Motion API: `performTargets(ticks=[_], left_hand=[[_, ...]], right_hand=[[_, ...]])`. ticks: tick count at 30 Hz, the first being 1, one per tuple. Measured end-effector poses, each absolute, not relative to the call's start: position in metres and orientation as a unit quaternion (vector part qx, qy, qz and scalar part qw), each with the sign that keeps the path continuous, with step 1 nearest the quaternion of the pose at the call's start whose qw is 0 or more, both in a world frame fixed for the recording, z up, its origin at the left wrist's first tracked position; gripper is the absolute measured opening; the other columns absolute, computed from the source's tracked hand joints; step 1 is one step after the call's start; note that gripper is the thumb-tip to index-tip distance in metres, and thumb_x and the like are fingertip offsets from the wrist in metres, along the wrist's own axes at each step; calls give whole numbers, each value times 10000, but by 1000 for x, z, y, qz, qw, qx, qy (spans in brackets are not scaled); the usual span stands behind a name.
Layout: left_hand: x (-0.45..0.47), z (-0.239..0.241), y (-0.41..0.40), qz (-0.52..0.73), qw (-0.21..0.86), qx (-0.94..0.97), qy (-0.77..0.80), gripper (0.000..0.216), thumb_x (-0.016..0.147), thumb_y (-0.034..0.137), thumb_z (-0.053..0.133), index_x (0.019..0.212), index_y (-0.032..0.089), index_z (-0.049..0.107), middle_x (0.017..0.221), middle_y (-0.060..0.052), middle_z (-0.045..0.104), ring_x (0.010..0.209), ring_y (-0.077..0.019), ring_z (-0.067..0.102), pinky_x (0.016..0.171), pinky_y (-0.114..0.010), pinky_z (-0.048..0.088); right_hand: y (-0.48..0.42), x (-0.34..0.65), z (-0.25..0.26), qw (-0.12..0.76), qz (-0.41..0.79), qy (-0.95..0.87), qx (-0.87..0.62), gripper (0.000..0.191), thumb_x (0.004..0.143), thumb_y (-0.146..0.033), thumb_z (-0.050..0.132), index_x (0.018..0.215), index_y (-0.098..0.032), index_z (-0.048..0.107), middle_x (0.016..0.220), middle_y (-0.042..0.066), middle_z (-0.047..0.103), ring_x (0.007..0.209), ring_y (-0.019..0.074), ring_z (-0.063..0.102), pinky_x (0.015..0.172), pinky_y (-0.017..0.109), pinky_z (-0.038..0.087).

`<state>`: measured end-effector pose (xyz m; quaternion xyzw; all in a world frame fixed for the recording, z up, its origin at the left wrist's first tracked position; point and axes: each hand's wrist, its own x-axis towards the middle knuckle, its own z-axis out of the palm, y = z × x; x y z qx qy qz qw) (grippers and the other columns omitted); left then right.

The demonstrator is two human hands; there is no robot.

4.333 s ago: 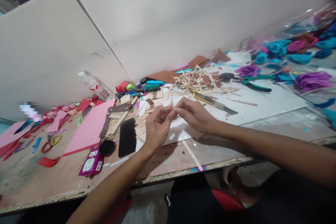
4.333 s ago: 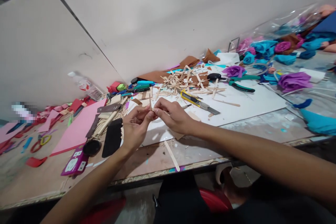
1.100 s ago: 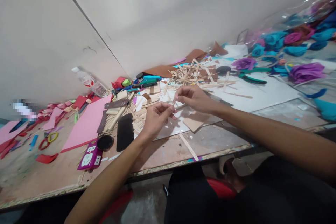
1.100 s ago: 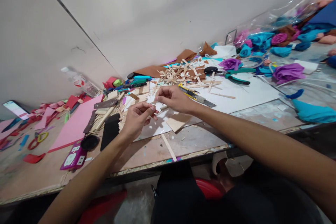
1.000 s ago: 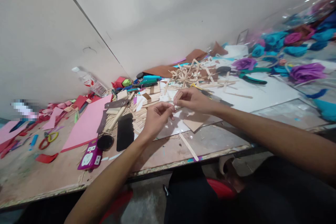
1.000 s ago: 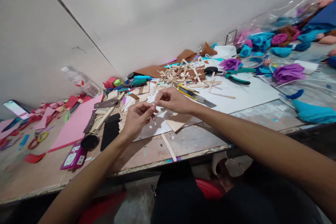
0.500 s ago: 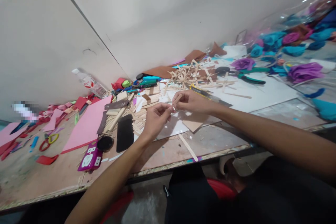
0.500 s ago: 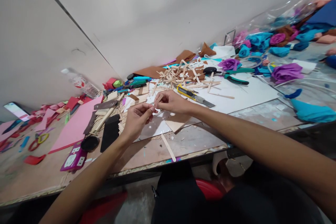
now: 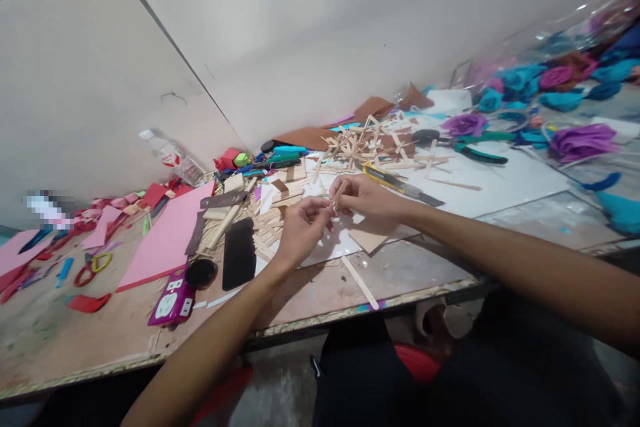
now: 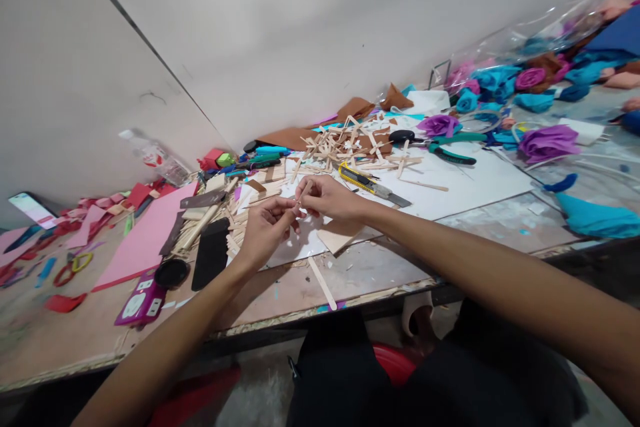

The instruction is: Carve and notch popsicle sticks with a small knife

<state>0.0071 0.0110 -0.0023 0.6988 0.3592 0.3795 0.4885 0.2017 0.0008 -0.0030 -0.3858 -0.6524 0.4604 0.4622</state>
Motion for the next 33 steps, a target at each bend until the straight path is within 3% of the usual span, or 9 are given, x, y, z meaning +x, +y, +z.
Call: performTargets(ticks=[3, 7, 13, 19, 23, 28, 30, 33], left_hand=[[7, -4, 11, 370, 497, 698, 360, 237, 872, 342, 729, 1018, 159, 696, 795, -48, 757, 587, -139, 706, 418, -177, 427], [5, -6, 14, 362, 490, 708, 357, 226, 879, 374, 729, 937, 156, 722, 818, -59, 760, 609, -135, 713, 424, -172, 455], [2, -11, 20, 348, 478, 724, 356, 294, 880, 445, 748, 886, 152, 734, 650, -36, 719, 532, -128, 661, 416, -180, 449], [0, -12, 24, 349, 475, 730, 345, 351, 884, 508, 738, 846, 163, 677, 674, -34, 707, 533, -121, 656, 412, -175, 453], [-2, -8, 25, 372, 470, 718, 354, 343, 879, 500, 741, 835, 170, 657, 707, -31, 700, 570, -127, 679, 416, -171, 473], [-3, -6, 28, 406, 485, 677, 377, 351, 837, 490, 768, 845, 155, 664, 748, -37, 702, 603, -150, 713, 391, -174, 467], [-2, -7, 29, 414, 500, 656, 386, 341, 821, 467, 781, 859, 148, 666, 767, -42, 710, 618, -160, 729, 392, -177, 476], [0, -8, 30, 422, 529, 620, 397, 325, 791, 419, 807, 866, 140, 657, 799, -57, 734, 643, -179, 754, 423, -194, 522]], right_hand=[[2, 205, -2, 460, 464, -653, -383, 203, 762, -162, 582, 959, -208, 569, 645, -29, 655, 583, 129, 558, 560, 259, 430], [5, 212, -3, 458, 460, -658, -382, 294, 784, -163, 561, 1070, -224, 542, 679, -30, 663, 609, 137, 573, 593, 274, 456], [8, 213, -9, 452, 426, -684, -383, 244, 839, -215, 571, 1079, -202, 610, 708, -13, 662, 635, 137, 602, 598, 270, 472], [4, 208, -6, 437, 340, -725, -410, 237, 904, -291, 564, 1116, -193, 603, 803, 24, 705, 703, 157, 638, 644, 291, 488], [9, 223, 2, 411, 226, -746, -472, 140, 908, -328, 610, 919, -192, 637, 707, 3, 625, 651, 145, 529, 633, 291, 386], [13, 243, 6, 263, 168, -778, -545, 363, 781, -361, 789, 562, -200, 548, 527, -3, 521, 526, 129, 420, 559, 300, 238], [12, 245, 5, 208, 161, -780, -568, 338, 736, -304, 809, 545, -202, 549, 517, -1, 508, 508, 131, 403, 547, 300, 216], [10, 246, 3, 174, 146, -773, -592, 169, 715, -190, 758, 674, -201, 595, 605, 14, 568, 561, 149, 448, 565, 292, 225]])
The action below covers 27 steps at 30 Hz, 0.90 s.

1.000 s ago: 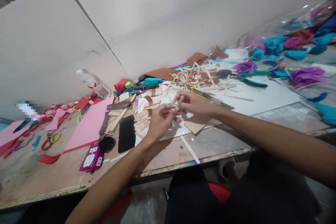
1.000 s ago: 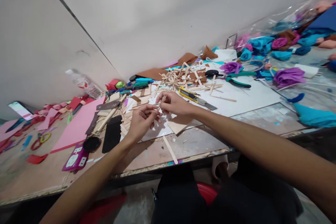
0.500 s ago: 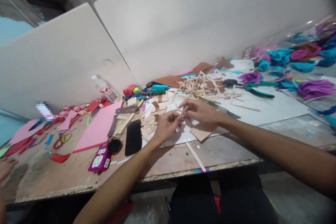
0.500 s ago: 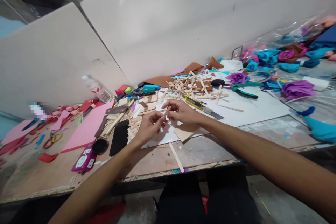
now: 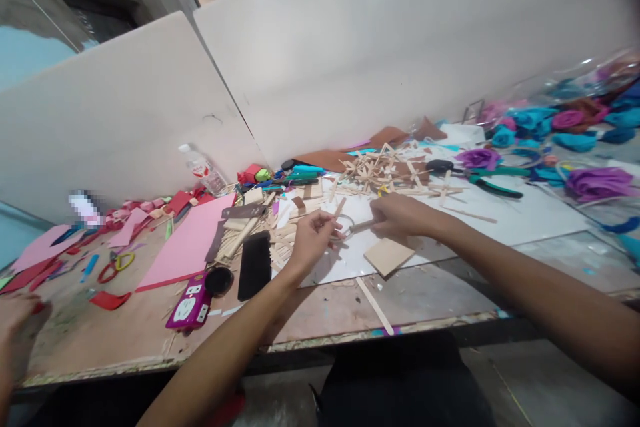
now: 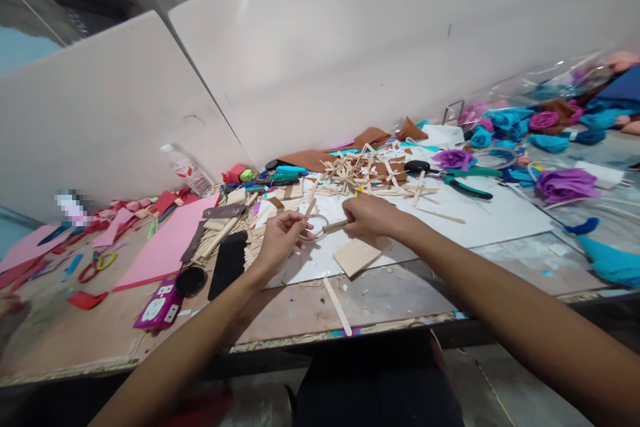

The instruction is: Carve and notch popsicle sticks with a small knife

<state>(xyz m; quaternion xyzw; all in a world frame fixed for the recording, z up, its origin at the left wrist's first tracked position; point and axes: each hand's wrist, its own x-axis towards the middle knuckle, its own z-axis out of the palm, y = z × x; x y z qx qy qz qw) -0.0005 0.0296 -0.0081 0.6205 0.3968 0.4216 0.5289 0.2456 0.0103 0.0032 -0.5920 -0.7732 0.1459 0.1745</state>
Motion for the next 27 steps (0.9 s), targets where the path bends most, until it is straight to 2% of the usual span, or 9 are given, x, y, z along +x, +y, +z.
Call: performTargets(ticks=[1, 3, 6, 13, 15, 19, 27], left_hand=[[0, -9, 29, 423, 539, 608, 400, 328, 782, 409, 815, 870, 139, 651, 810, -65, 744, 657, -189, 764, 441, -206, 545], [2, -10, 28, 427, 558, 584, 406, 342, 767, 396, 833, 895, 140, 646, 835, -85, 767, 702, -213, 785, 490, -237, 591], [3, -12, 28, 433, 578, 556, 412, 360, 755, 381, 861, 920, 138, 653, 882, -116, 793, 785, -235, 804, 590, -279, 646], [3, -16, 30, 462, 576, 530, 417, 393, 725, 402, 912, 903, 138, 682, 889, -126, 809, 850, -243, 809, 710, -318, 671], [4, -15, 28, 471, 568, 535, 412, 417, 718, 428, 919, 906, 134, 691, 898, -125, 809, 855, -249, 809, 728, -333, 671], [6, -12, 25, 487, 550, 553, 393, 451, 716, 471, 919, 920, 133, 701, 874, -107, 804, 869, -262, 812, 736, -338, 666], [6, -11, 19, 490, 519, 595, 370, 413, 777, 492, 875, 933, 143, 717, 934, -103, 807, 916, -276, 813, 741, -334, 669]], right_hand=[[10, 246, 3, 173, 142, -771, -596, 137, 708, -156, 736, 740, -200, 610, 641, 20, 592, 587, 157, 467, 575, 290, 230], [11, 248, 1, 178, 138, -769, -599, 203, 689, -99, 697, 853, -195, 626, 681, 27, 617, 623, 171, 489, 591, 289, 238], [13, 250, 1, 212, 137, -768, -588, 255, 705, -78, 650, 938, -181, 638, 688, 29, 606, 644, 184, 492, 607, 294, 256], [5, 232, 9, 369, 182, -756, -509, 409, 937, -196, 424, 1315, -140, 568, 714, -5, 584, 643, 166, 550, 634, 283, 389], [1, 223, 7, 386, 207, -763, -476, 406, 952, -224, 408, 1290, -148, 622, 664, -23, 569, 591, 148, 529, 600, 272, 393], [-3, 209, -2, 414, 213, -767, -441, 338, 902, -235, 498, 1111, -163, 754, 655, -17, 593, 569, 124, 471, 577, 262, 368], [-1, 205, -7, 456, 202, -757, -423, 305, 886, -231, 521, 1023, -170, 787, 673, -6, 632, 584, 121, 486, 594, 262, 376]])
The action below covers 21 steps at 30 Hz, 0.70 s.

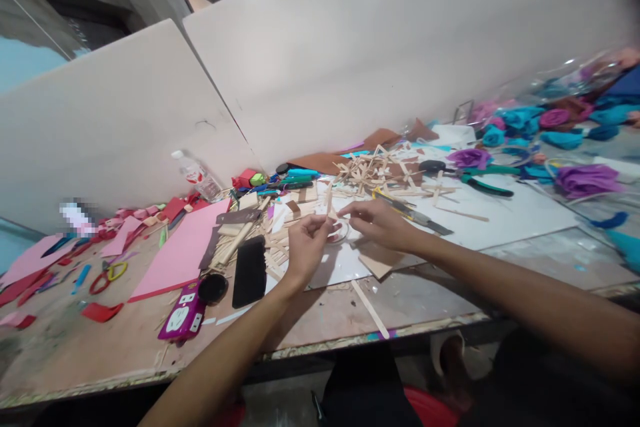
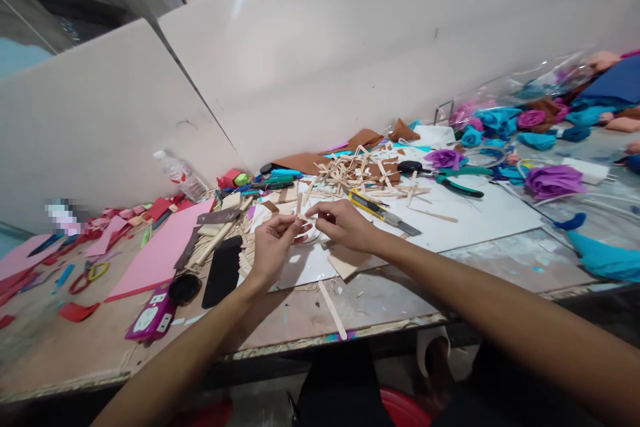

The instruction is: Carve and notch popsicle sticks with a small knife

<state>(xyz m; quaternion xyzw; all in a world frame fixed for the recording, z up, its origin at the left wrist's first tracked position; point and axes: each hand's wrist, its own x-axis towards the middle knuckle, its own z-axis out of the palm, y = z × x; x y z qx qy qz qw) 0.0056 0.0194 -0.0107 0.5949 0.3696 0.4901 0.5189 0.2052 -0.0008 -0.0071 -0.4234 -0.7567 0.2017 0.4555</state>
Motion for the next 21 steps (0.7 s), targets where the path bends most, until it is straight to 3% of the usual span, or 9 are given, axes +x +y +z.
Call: performTargets(ticks=[6, 12, 21], left_hand=[[5, -9, 16, 487, 482, 632, 363, 391, 783, 499, 863, 911, 151, 740, 912, -96, 807, 930, -264, 808, 777, -329, 667], [5, -13, 17, 485, 464, 647, 362, 467, 811, 501, 835, 1104, 149, 739, 1025, -121, 822, 956, -264, 805, 850, -376, 673], [-1, -11, 17, 457, 345, 731, 370, 224, 880, 354, 790, 1054, 214, 805, 1038, -69, 824, 949, -258, 793, 931, -401, 642]], right_hand=[[-3, 207, -6, 453, 205, -765, -409, 273, 878, -251, 563, 1020, -198, 789, 655, -14, 629, 579, 122, 481, 602, 268, 382], [-2, 208, -4, 454, 214, -768, -397, 287, 876, -254, 549, 1006, -170, 791, 600, -36, 555, 553, 109, 464, 583, 258, 359], [-8, 208, 7, 456, 209, -766, -401, 246, 840, -207, 563, 917, -171, 795, 557, -41, 557, 526, 109, 467, 556, 256, 332]])
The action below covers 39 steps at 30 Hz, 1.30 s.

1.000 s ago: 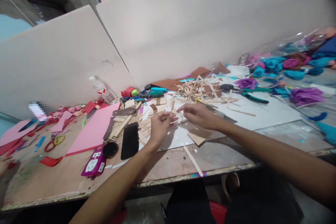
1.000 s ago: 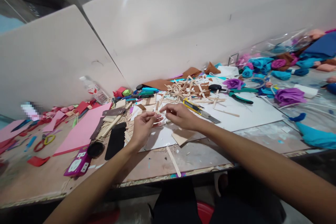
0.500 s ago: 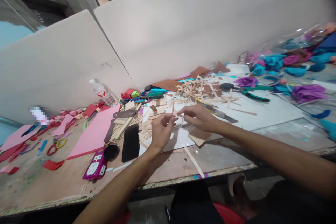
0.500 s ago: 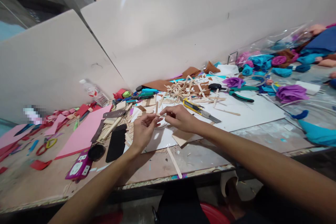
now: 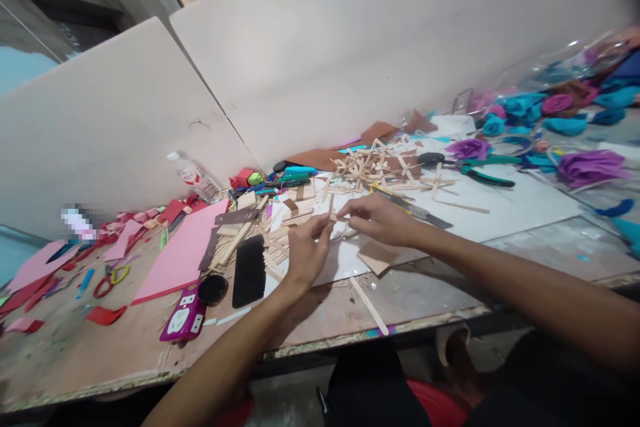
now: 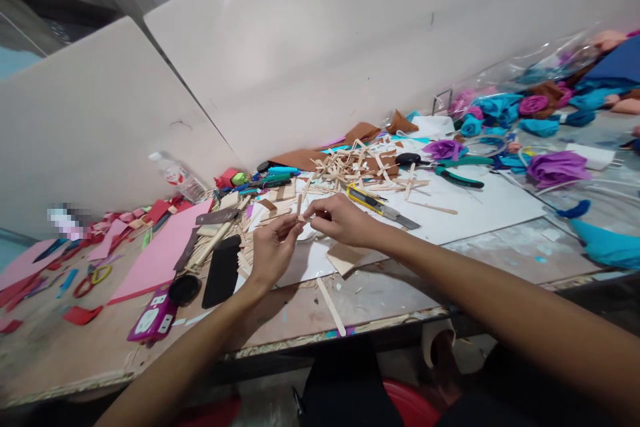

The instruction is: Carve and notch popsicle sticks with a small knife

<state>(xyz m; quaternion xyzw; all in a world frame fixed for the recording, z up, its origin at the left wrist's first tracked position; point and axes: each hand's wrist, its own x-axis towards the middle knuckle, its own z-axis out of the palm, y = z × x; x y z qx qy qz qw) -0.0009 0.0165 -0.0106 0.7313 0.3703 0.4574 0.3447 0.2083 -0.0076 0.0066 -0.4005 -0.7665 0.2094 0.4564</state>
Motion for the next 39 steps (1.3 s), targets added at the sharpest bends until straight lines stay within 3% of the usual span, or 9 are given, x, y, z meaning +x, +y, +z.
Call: performTargets(ticks=[11, 15, 22, 26, 30, 39], left_hand=[[-1, -5, 16, 444, 264, 776, 361, 225, 931, 324, 716, 1103, 185, 759, 1007, -75, 814, 882, -230, 788, 863, -359, 636], [-3, -7, 17, 434, 257, 784, 362, 212, 911, 308, 730, 1089, 201, 774, 945, -62, 811, 835, -222, 773, 811, -332, 614], [-2, -12, 22, 427, 347, 744, 379, 347, 906, 444, 753, 1141, 191, 722, 882, -82, 811, 804, -241, 789, 761, -326, 621], [4, -12, 24, 439, 421, 691, 390, 431, 822, 524, 820, 1019, 167, 679, 828, -93, 808, 771, -241, 793, 716, -319, 636], [6, -13, 24, 444, 474, 644, 404, 417, 767, 507, 867, 848, 139, 687, 779, -98, 793, 716, -208, 780, 713, -302, 640], [5, -6, 21, 460, 493, 623, 397, 411, 706, 480, 917, 774, 134, 705, 745, -57, 751, 694, -181, 765, 719, -286, 646]], right_hand=[[-9, 191, -6, 522, 202, -713, -422, 307, 893, -202, 492, 930, -125, 787, 751, 43, 731, 595, 127, 551, 569, 244, 397], [-10, 194, -2, 503, 184, -743, -402, 235, 845, -167, 554, 868, -145, 786, 599, -13, 634, 523, 108, 480, 555, 237, 350], [-11, 194, -4, 494, 141, -773, -372, 189, 873, -166, 582, 852, -140, 767, 643, 9, 651, 561, 111, 487, 601, 244, 347], [-9, 194, -5, 498, 134, -775, -365, 199, 909, -191, 588, 858, -139, 773, 643, 9, 658, 556, 110, 488, 592, 238, 351], [-9, 193, -4, 504, 130, -774, -360, 222, 932, -213, 583, 870, -138, 782, 650, 12, 670, 551, 109, 485, 577, 236, 348], [-10, 195, -2, 501, 123, -769, -377, 237, 908, -194, 558, 878, -150, 789, 636, -5, 658, 541, 101, 476, 576, 236, 354]])
